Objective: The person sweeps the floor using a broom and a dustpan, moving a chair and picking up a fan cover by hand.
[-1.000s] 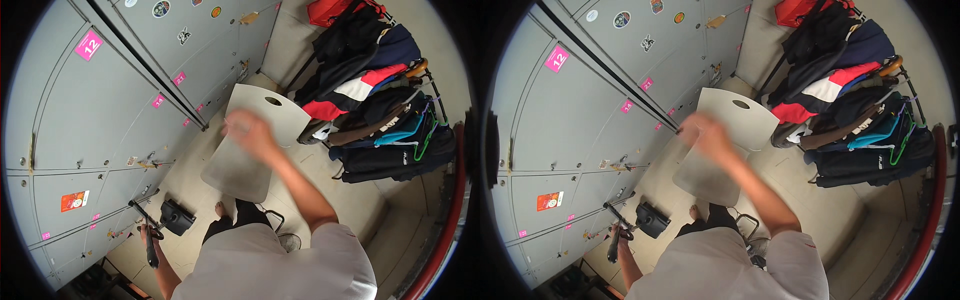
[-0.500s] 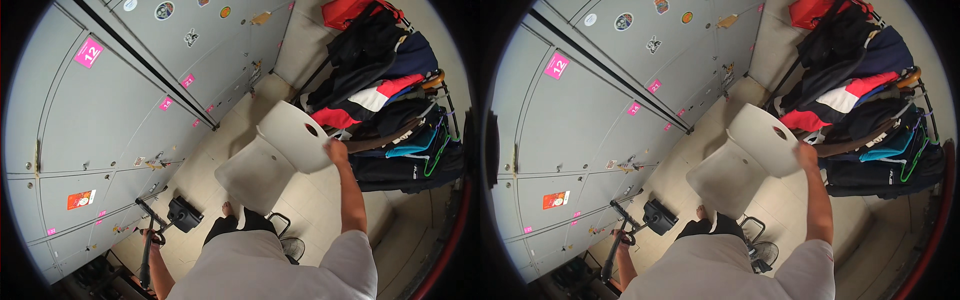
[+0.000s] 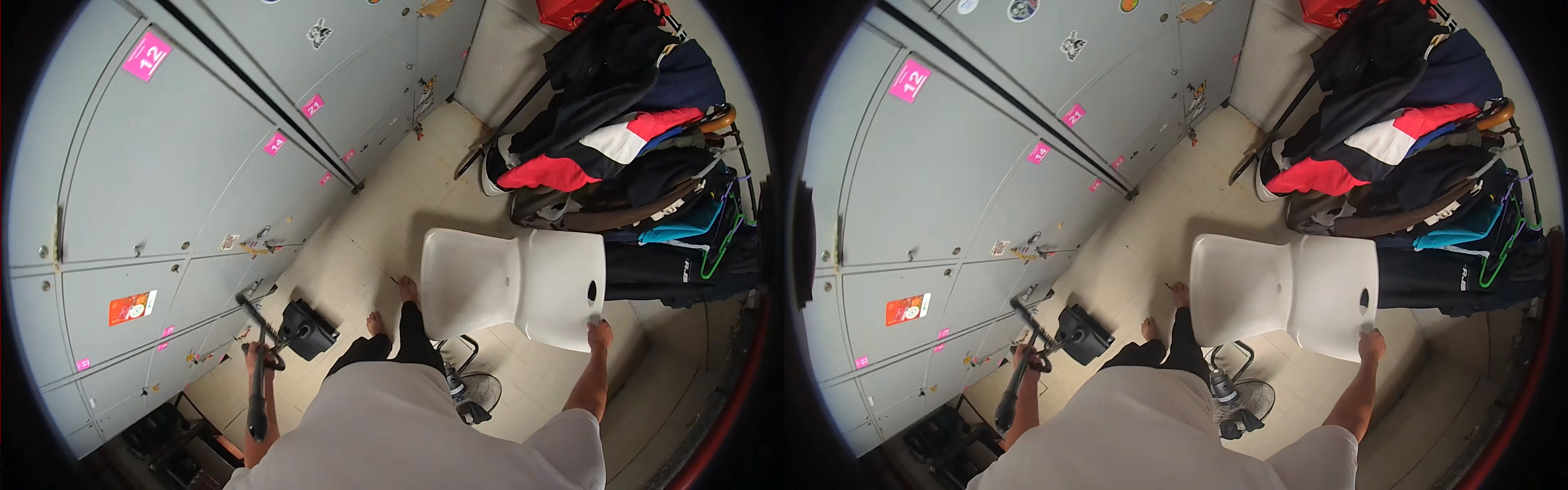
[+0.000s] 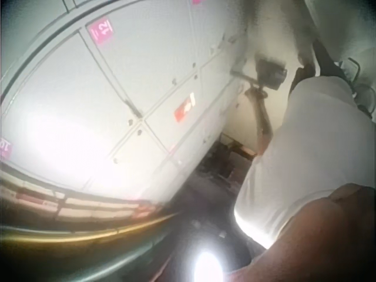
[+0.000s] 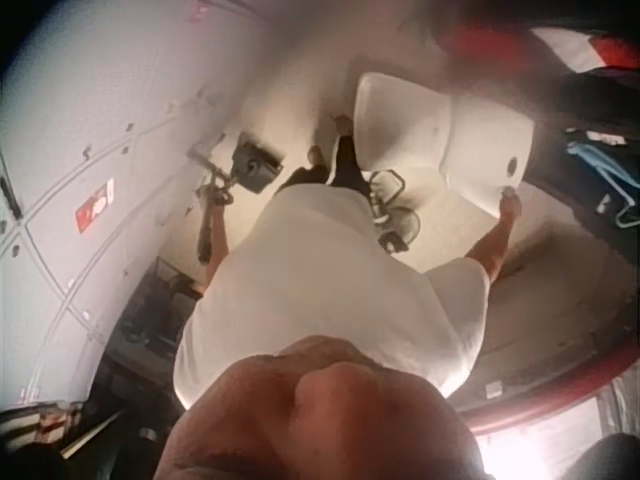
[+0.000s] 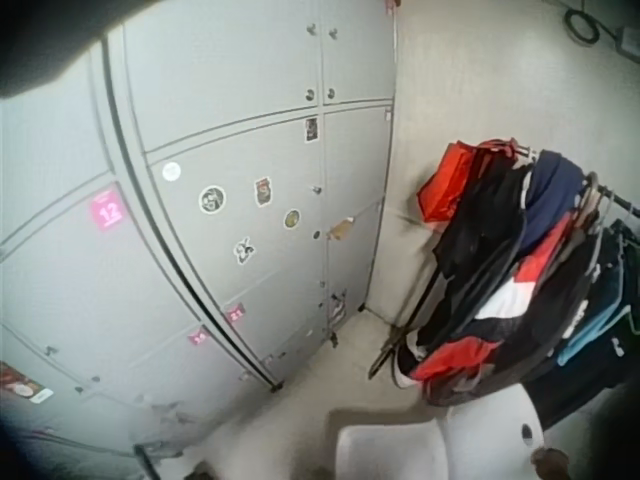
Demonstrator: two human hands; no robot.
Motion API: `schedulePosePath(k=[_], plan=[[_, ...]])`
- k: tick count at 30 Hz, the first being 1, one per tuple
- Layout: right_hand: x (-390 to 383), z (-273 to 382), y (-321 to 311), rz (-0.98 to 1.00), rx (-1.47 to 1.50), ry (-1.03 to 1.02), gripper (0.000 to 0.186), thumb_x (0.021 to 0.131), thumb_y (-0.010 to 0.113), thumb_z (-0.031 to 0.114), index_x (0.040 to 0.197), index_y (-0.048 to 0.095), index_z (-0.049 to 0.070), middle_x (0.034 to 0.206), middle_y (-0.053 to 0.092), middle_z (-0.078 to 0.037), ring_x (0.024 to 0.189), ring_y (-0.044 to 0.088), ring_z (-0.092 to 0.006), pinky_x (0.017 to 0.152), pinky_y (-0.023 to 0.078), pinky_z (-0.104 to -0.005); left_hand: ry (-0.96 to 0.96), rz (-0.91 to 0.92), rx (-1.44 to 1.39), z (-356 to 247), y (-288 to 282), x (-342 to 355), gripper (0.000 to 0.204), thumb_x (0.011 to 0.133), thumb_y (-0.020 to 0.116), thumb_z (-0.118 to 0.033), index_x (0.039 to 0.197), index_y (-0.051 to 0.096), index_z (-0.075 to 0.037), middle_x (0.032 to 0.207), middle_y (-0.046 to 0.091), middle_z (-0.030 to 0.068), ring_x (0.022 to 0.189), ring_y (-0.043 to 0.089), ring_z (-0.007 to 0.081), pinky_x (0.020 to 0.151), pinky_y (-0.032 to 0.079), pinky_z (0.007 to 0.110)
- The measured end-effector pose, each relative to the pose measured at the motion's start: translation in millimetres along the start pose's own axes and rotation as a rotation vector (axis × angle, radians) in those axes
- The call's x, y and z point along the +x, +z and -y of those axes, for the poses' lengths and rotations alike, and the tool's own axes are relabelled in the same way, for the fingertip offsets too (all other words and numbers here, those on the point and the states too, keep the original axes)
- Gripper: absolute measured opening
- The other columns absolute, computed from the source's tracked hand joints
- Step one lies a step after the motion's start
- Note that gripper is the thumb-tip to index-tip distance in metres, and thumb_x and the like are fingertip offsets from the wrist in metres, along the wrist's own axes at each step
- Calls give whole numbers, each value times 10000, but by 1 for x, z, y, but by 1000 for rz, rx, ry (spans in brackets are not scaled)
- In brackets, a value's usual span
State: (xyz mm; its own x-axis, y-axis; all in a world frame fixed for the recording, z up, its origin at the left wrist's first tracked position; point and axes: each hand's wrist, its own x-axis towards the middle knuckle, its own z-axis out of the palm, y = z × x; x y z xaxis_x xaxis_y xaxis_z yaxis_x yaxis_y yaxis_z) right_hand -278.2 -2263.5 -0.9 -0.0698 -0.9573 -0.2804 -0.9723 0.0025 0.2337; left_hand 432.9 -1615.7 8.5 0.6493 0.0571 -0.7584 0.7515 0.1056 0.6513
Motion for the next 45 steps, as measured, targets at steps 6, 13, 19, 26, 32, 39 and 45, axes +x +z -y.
schedulePosePath(k=[6,13,19,26,32,39,45], plan=[[-85,103,-4,-434,142,-79,308,863,561,134,1149,593,27,974,681,-213,800,688,-368,716,556,-466,60,193,-71,27,40,-4,168,851,635,-195,794,540,-69,655,568,73,437,509,165,381,419,294],[-344,394,-163,1539,1219,-574,708,971,438,596,1420,391,50,990,692,-184,705,681,-216,612,574,-333,225,-56,14,88,128,-24,664,794,675,-164,1340,300,-116,840,598,104,638,587,206,545,494,350],[-434,419,-234,1711,1079,-337,373,927,654,282,1151,535,9,1025,659,-99,711,637,-118,574,519,-233,312,-17,27,97,156,-64,777,831,658,-85,1457,200,-49,899,600,106,631,572,181,587,490,325],[-401,348,-178,1533,980,-473,527,880,708,250,1297,478,24,776,584,-25,527,542,-99,477,453,-225,252,49,-35,54,56,-74,658,904,610,-144,1438,230,-75,682,534,40,452,429,99,387,377,264],[-356,272,-67,1009,522,-283,245,986,557,308,1111,562,98,562,448,9,417,424,-96,375,355,-276,213,-167,8,-20,-57,-97,167,919,552,-104,1083,544,-137,549,345,-68,399,295,25,343,225,199],[-214,465,77,566,123,-964,355,935,537,288,1238,536,102,876,670,-243,847,639,-457,753,499,-565,216,-201,-14,-26,19,-99,516,900,503,-44,1405,479,-145,552,284,-68,393,238,35,349,198,212],[-112,507,115,233,-127,-1084,479,953,484,231,1424,438,160,802,678,-193,745,672,-362,677,521,-495,204,-200,4,-32,86,-86,520,899,496,-31,1409,470,-124,557,288,-65,398,241,30,353,197,211]])
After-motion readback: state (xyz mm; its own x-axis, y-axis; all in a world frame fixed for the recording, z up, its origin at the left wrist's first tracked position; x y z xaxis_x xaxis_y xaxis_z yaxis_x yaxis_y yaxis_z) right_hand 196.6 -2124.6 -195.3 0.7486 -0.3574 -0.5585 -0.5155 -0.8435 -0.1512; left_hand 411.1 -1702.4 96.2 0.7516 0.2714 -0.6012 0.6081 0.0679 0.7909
